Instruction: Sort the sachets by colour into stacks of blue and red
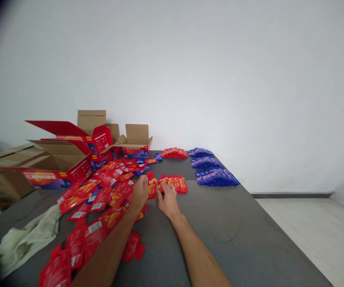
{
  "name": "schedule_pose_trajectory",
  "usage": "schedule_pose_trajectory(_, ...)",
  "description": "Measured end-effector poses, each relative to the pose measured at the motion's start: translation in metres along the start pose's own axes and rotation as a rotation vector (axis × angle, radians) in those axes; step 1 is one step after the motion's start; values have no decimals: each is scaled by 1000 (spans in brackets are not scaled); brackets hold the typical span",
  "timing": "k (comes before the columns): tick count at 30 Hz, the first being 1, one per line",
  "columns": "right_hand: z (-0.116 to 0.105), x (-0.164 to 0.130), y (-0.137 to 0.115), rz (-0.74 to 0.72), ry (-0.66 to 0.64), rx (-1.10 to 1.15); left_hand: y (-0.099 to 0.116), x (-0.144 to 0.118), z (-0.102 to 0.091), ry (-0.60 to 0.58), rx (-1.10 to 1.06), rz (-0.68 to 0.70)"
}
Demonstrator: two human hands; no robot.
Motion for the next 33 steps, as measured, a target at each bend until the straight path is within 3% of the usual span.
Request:
schedule_pose_trajectory(5, 6, -1, -2, 73, -67, 260, -3, -1, 5, -6, -306, -38)
schedule_pose_trajectory(12, 11, -2, -1, 119, -55, 357, -19, 3, 15, -26, -438, -158)
schedule_pose_trajectory(14, 7, -1, 3, 141, -7, 337, -28, 1, 25, -94, -456, -257)
schedule_pose_trajectory(19, -2, 0, 22, 239, 82, 339, -47, -14, 64, -414, -436, -498)
schedule_pose_trajectory(23, -5, -1, 33, 246, 101, 262, -58, -6, 66, -311, -364, -444)
schedule_pose_trajectory(27, -7, -1, 37, 137, 62, -43, -64, 8, 61, -198, -109, -317)
schedule_pose_trajectory(33, -1, -13, 51, 196, -61, -390, -53, 8, 71, -252, 143, -130)
Point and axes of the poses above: each hand's wrist, its own x-axis towards the middle knuckle, its own z-axis out of the palm, y = z × x, the point moved 7 cm from there along x, towards the middle knuckle, and after that the axes turned 9 degrees about -z, right-handed, at the moved point
